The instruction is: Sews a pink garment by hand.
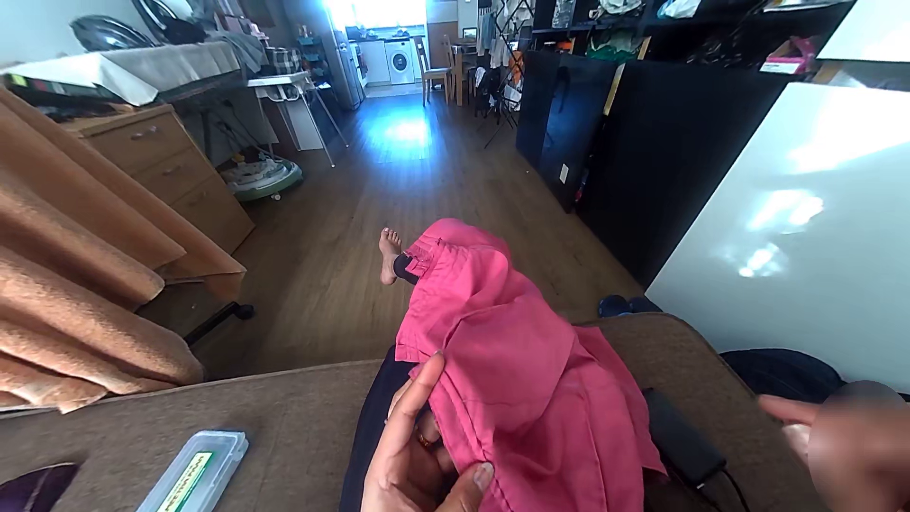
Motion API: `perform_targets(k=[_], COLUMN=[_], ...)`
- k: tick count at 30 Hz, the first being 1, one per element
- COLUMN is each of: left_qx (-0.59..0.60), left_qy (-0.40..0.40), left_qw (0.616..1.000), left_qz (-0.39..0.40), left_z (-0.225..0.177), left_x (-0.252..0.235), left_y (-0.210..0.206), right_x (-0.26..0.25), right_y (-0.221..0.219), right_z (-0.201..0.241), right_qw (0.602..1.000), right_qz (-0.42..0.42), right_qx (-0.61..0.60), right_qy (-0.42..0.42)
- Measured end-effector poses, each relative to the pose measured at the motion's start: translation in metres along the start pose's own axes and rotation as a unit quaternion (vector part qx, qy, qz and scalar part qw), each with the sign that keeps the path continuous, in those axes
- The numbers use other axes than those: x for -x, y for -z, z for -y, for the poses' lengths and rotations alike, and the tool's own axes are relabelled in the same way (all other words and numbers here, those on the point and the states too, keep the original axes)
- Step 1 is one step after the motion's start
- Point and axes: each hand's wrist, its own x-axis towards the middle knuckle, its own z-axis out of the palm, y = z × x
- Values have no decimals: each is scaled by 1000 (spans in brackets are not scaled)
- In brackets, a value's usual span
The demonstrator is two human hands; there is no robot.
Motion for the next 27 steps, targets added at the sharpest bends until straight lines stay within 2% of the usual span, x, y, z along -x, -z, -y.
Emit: perform_targets(k=[2, 6, 8, 10, 13, 22, 27], left_qx=[10, 39, 37, 25, 0, -12, 1], left_qy=[-3, 7, 14, 15, -3, -3, 22], left_qw=[1000, 999, 999, 999, 996, 968, 984], left_qz=[4, -9, -19, -37, -91, -252, -179], left_z=[1, -1, -1, -1, 3, 4, 4], left_x=[1, 2, 2, 3, 2, -21, -15], left_y=[1, -3, -6, -7, -5, 9, 9], right_x=[1, 15, 22, 24, 26, 28, 28], right_y=[-21, -84, -108, -123, -128, -115, -108], right_z=[15, 42, 50, 56, 58, 48, 38], right_qw=[995, 960, 957, 962, 969, 953, 949], right_qz=[76, 201, 210, 183, 171, 251, 304], right_qx=[-60, -194, -202, -204, -175, -170, -79], right_qy=[3, -17, -13, 5, 34, 29, -2])
